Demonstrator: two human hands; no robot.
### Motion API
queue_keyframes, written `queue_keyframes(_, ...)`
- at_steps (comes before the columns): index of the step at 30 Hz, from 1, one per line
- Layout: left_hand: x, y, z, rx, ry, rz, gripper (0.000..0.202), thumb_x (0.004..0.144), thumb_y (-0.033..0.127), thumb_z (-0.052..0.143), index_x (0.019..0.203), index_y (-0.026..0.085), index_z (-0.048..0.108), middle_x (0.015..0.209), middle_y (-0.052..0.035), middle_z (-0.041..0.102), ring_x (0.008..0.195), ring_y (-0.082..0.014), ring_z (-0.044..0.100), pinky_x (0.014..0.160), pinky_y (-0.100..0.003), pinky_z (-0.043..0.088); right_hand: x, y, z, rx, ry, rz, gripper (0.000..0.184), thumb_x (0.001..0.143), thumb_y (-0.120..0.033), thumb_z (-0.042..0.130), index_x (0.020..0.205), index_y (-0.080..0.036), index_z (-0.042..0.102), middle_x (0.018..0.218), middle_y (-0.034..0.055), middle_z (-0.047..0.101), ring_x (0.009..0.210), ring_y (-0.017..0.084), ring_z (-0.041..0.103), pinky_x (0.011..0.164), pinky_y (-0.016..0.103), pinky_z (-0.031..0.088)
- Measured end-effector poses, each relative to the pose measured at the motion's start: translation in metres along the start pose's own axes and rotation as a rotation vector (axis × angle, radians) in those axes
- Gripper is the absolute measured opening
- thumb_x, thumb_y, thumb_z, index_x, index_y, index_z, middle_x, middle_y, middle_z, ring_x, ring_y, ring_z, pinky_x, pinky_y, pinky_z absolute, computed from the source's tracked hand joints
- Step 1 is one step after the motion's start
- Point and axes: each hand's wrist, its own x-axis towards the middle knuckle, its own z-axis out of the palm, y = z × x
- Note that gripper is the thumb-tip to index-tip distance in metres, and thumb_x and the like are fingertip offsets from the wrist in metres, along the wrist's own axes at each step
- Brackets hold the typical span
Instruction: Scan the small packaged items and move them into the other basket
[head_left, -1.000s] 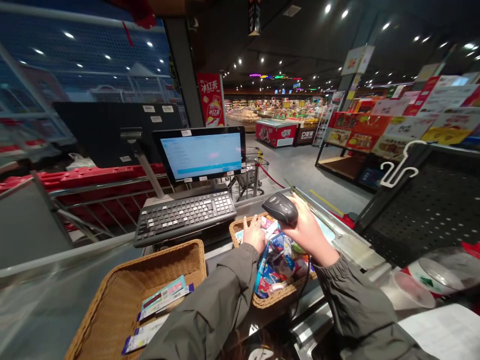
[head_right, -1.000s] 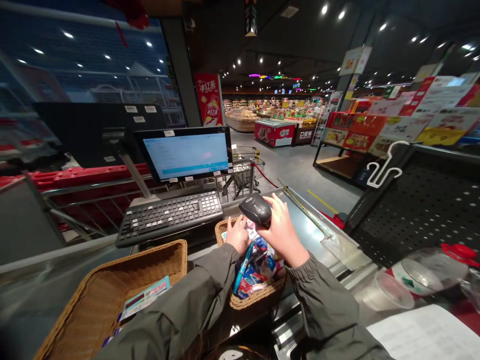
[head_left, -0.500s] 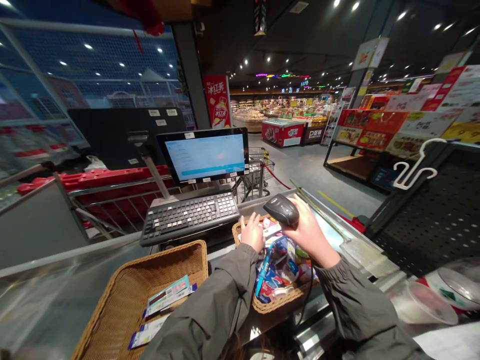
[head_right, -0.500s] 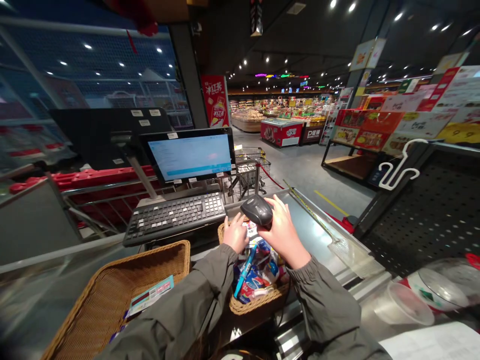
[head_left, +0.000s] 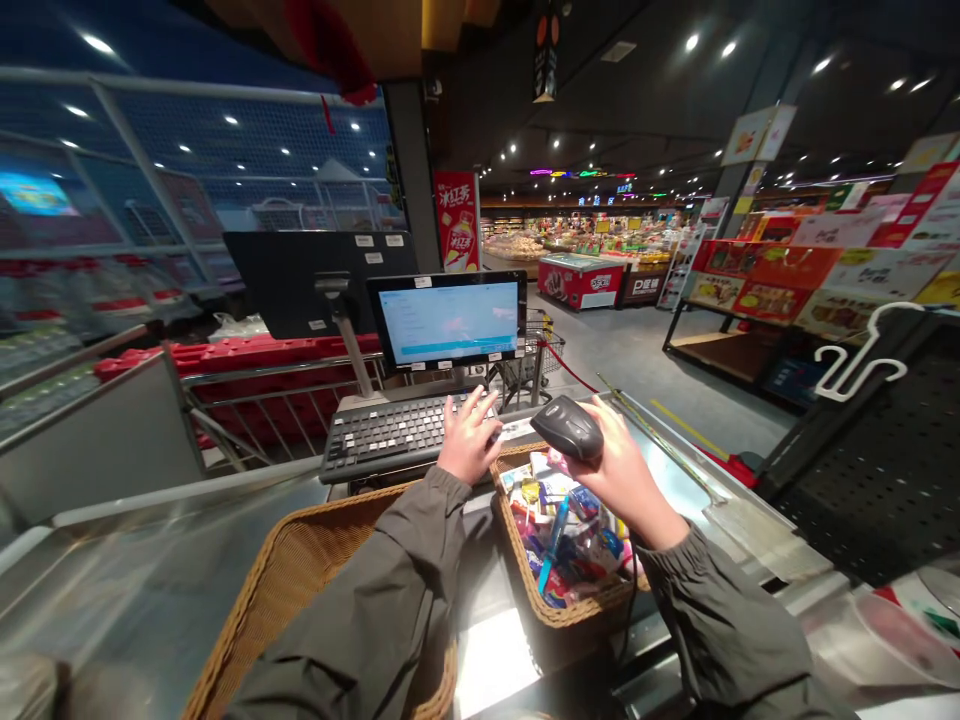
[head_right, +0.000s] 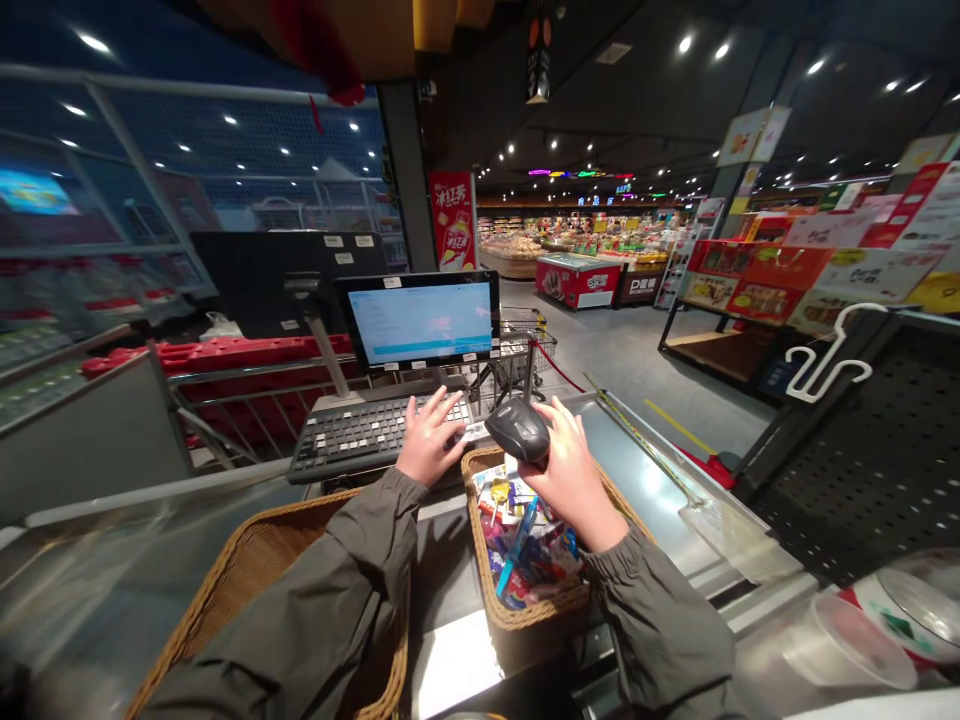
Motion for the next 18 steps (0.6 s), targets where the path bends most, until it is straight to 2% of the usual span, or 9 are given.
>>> queue_keyframes(4, 0.000, -0.019, -0.029, 0.028, 0.107, 0.011, 0.011, 0.087, 0.026, 0.060, 0.093, 0.023, 0.068, 0.146, -0.0089, 0.051, 0.143, -0.0304, 0.035, 0.117, -0.065, 0.007, 0.004, -0.021, 0.005, -0.006, -0.022, -0.041, 0.051, 0.074, -0.022, 0.059, 0.125, -0.018, 0.055, 0.138, 0.0154, 0.052, 0.143, 0.040, 0.029, 0.114, 0.066, 0.025)
queue_keyframes(8, 0.000, -0.037, -0.050, 0.060, 0.176, 0.010, 0.013, 0.088, 0.030, 0.059, 0.095, 0.023, 0.069, 0.145, -0.0101, 0.053, 0.142, -0.0301, 0.037, 0.118, -0.062, 0.005, 0.009, -0.040, 0.008, 0.007, -0.016, -0.057, 0.056, 0.071, -0.020, 0.059, 0.127, -0.017, 0.054, 0.137, 0.0162, 0.052, 0.143, 0.041, 0.029, 0.113, 0.068, 0.026)
queue_keyframes(18, -0.011, -0.067, -0.072, 0.140, 0.238, -0.010, 0.017, 0.091, 0.034, 0.058, 0.097, 0.024, 0.070, 0.149, -0.0101, 0.047, 0.144, -0.0299, 0.034, 0.118, -0.061, 0.004, 0.019, -0.076, 0.023, -0.035, -0.059, -0.094, 0.048, 0.072, -0.019, 0.058, 0.120, -0.015, 0.060, 0.141, 0.0175, 0.048, 0.145, 0.041, 0.023, 0.113, 0.070, 0.022)
